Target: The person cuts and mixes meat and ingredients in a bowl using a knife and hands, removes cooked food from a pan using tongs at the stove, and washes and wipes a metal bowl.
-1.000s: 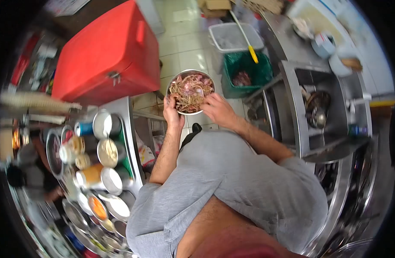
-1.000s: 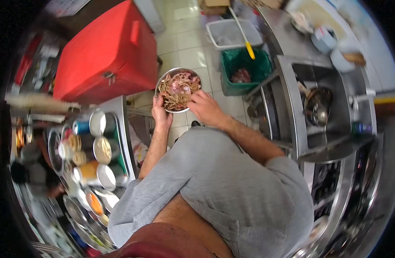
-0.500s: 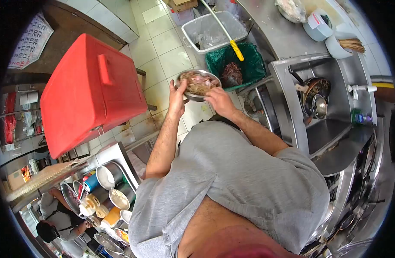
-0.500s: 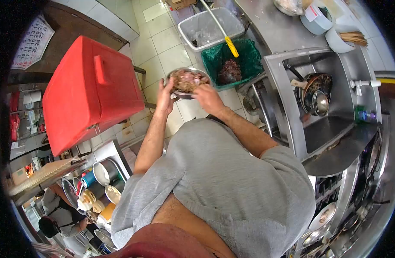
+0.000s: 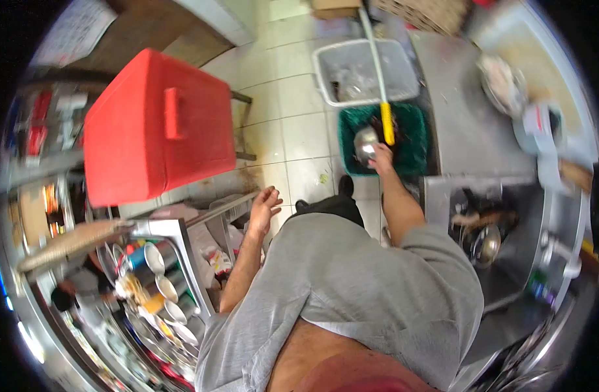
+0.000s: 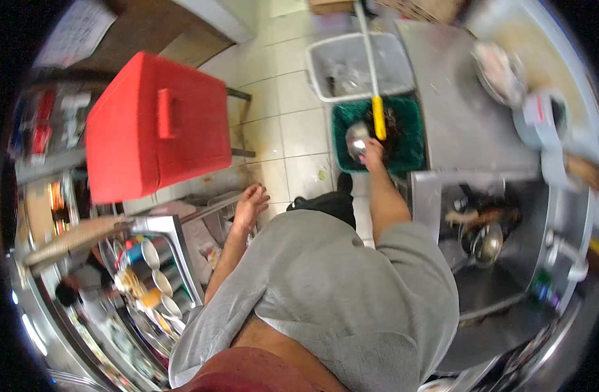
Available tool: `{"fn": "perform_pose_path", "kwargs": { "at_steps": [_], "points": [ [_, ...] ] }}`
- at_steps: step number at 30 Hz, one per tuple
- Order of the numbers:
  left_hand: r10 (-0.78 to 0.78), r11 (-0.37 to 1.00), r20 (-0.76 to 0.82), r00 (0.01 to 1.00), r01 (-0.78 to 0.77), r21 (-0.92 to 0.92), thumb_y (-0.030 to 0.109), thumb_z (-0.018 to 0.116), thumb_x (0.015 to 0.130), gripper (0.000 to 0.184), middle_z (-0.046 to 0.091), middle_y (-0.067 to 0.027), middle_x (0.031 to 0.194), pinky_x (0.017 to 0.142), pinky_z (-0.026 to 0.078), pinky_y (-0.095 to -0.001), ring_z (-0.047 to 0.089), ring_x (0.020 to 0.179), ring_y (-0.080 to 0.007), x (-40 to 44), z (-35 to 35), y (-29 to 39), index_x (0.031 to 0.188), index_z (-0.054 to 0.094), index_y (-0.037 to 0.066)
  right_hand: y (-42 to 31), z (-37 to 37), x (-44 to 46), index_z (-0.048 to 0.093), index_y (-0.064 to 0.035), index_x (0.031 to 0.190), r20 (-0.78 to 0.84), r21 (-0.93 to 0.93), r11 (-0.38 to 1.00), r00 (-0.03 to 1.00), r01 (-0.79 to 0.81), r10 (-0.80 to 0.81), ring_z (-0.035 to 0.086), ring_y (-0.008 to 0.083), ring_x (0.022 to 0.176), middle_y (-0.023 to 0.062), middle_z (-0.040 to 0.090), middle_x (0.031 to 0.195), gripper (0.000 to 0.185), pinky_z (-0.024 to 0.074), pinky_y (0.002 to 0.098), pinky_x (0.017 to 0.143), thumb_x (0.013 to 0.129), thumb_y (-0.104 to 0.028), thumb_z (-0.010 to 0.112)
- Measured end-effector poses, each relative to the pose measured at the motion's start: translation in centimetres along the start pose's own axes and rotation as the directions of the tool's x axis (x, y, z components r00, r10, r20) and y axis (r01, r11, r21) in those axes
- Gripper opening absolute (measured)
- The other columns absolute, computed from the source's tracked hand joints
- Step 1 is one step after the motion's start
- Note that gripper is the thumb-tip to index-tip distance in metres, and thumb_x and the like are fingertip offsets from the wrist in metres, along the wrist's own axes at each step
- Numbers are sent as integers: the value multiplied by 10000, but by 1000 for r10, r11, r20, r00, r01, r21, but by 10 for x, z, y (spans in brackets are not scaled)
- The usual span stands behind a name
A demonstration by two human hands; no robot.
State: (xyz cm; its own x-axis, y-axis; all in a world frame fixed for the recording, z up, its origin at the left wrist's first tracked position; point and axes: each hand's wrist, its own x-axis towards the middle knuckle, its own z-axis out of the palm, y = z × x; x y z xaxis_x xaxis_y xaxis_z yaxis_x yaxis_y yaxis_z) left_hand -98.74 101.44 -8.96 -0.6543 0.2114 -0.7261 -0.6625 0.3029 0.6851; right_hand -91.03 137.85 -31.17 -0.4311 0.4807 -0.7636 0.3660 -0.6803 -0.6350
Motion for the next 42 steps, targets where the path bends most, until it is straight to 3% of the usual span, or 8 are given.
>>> {"fn": "perform_pose_path", "kwargs": {
  "at_steps": [10,15,21,26,30,33,35,42],
  "points": [
    [62,960,-239,969,-123,-250,382,569,874,482,526,-60,1134,828,439,-376,543,989,-212,-33,-20,-19,1211,476,50,4,-25,54,543,-129,988,-159,-184,966,976,-180,151,527,206,628,56,549,814,359,404,311,407,827,-449,568],
    [22,942,-322,947,-127,-310,402,593,854,476,547,-75,1117,790,463,-379,555,968,-223,-42,-27,-50,1180,512,66,-18,-1,23,533,-128,1082,275,-69,984,945,-163,176,524,203,795,29,551,971,442,428,296,548,819,-483,550],
    [-24,933,-371,928,-112,-341,399,590,856,419,565,-59,1033,731,468,-355,551,895,-171,-65,-49,-82,1112,547,71,-25,-8,25,571,-68,1000,110,-523,852,990,-17,87,552,267,814,100,581,942,387,447,343,603,832,-414,535],
    [-34,904,-453,891,-167,-395,375,611,841,401,592,-51,966,737,470,-344,559,859,-155,-83,-81,-144,1078,567,54,-37,17,17,603,-18,931,335,-942,-55,940,331,-66,576,321,829,159,606,917,360,463,382,648,844,-358,522],
    [170,979,-653,738,-204,24,324,601,831,319,646,-137,881,747,487,-344,603,838,-218,-111,-120,-247,932,636,24,-12,81,-12,629,21,876,665,-379,-751,723,540,184,594,364,841,206,626,898,354,476,413,685,853,-312,512],
    [56,906,-591,805,208,369,429,524,834,451,628,-212,949,818,474,-395,596,904,-342,-137,-148,-353,888,653,1,19,142,-105,619,24,782,912,-302,-277,361,912,195,598,408,745,241,618,781,387,468,445,621,841,-346,523],
    [-100,885,-621,778,355,302,487,507,823,538,615,-236,980,854,457,-415,581,941,-372,-162,-162,-432,896,651,-26,68,188,-112,562,-36,717,794,-541,-100,546,835,268,519,174,476,73,545,572,281,408,326,422,815,-292,624],
    [-399,903,-795,456,346,-255,493,515,831,553,616,-244,972,850,450,-421,580,944,-371,-313,-165,-594,896,639,-42,168,304,-481,624,-38,766,638,-184,5,115,983,761,435,66,552,-28,523,620,199,349,238,487,810,-232,628]
  ]
}}
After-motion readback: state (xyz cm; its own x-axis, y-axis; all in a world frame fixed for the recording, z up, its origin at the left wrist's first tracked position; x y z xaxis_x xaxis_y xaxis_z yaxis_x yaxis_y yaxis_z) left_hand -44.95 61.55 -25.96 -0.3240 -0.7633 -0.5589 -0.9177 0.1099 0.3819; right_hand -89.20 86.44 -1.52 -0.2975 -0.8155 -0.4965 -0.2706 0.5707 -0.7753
